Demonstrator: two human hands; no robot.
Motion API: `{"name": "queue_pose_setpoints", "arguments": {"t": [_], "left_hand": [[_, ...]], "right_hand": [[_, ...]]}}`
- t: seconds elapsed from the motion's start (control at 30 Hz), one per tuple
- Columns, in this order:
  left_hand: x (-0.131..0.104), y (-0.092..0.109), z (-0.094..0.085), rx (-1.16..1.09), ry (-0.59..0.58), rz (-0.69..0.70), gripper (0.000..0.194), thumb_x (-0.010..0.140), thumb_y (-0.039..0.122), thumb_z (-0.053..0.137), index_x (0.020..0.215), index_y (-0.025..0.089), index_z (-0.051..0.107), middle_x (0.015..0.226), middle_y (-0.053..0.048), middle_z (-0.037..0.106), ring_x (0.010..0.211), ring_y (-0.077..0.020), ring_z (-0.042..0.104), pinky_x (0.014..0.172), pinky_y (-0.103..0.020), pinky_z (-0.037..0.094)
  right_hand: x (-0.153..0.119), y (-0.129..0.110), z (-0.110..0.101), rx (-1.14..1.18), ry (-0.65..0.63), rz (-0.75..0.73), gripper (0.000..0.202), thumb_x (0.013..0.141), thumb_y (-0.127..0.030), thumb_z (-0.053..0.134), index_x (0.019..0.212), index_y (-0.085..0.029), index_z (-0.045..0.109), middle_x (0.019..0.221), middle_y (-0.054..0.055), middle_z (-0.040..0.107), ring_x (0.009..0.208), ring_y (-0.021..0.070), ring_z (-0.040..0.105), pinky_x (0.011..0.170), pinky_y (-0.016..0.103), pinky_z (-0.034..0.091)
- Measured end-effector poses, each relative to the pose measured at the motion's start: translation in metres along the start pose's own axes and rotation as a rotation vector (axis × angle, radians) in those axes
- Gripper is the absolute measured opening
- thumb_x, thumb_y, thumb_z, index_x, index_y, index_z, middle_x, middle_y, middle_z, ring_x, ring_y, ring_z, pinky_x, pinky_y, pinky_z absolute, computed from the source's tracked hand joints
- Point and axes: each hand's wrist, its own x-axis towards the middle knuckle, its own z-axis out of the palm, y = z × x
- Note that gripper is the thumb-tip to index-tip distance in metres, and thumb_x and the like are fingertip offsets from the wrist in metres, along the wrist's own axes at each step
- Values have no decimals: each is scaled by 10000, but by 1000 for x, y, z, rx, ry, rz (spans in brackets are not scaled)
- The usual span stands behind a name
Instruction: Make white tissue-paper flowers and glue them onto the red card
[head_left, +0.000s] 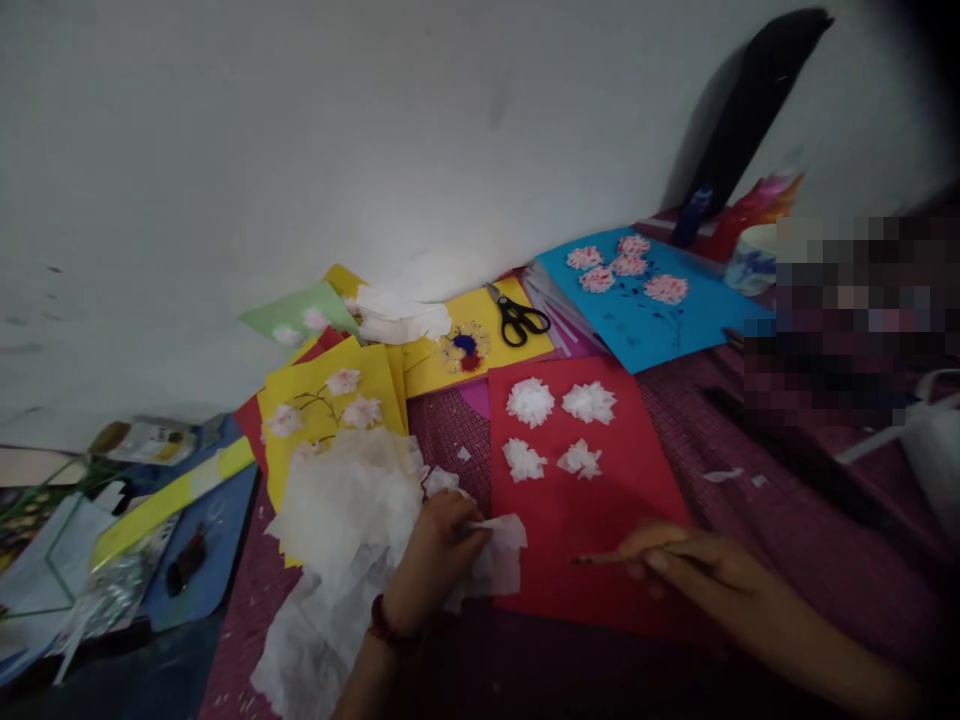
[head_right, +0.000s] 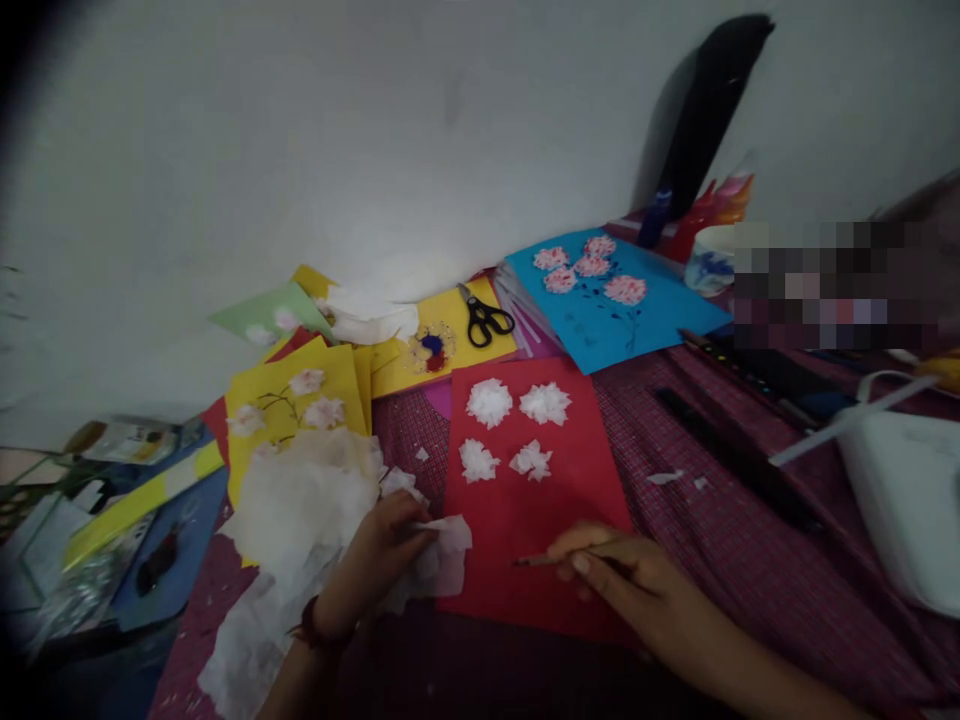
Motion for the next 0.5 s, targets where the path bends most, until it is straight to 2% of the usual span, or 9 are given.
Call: {"name": "queue_pose_setpoints", "arguments": {"t": [0.17,0.27,0.37,0.43,0.5], "left_hand": [[-25,1,-12,-126,52,-19,184,860,238,517,731,168,628,785,-25,612,765,-165,581,704,-270,454],[-34,0,-14,-167,42,-26,191,863,257,510,771,165,649,818,-36,630,789,-174,579,728,-279,451],[-35,-3,-9,-140,31,-12,214,854,282,509,735,162,640,769,-37,613,763,-177,564,717,-280,440],[-33,-6,-7,-137,23,-12,217,840,293,519,710,163,635,742,-32,603,753,-178,560,707,-274,434],[-33,-9,-8,-140,13,-23,207,832,298,527,722,165,640,742,-32,610,752,-181,566,693,-267,432]], "right_hand": [[2,-6,14,98,5,-63,310,949,-411,415,928,-209,649,783,40,656,650,168,607,630,309,517],[16,-19,37,50,-21,-189,203,955,-320,419,902,-215,585,829,28,615,783,169,593,723,302,490],[35,-30,66,-55,-22,-372,17,882,-219,533,869,-211,540,862,20,580,823,172,558,750,302,455],[47,-32,82,-92,-6,-420,104,801,-162,614,823,-207,524,845,10,564,804,175,535,734,300,427],[55,-32,92,-98,-14,-425,153,755,-98,620,767,-207,514,791,-9,549,759,165,516,703,285,401]]}}
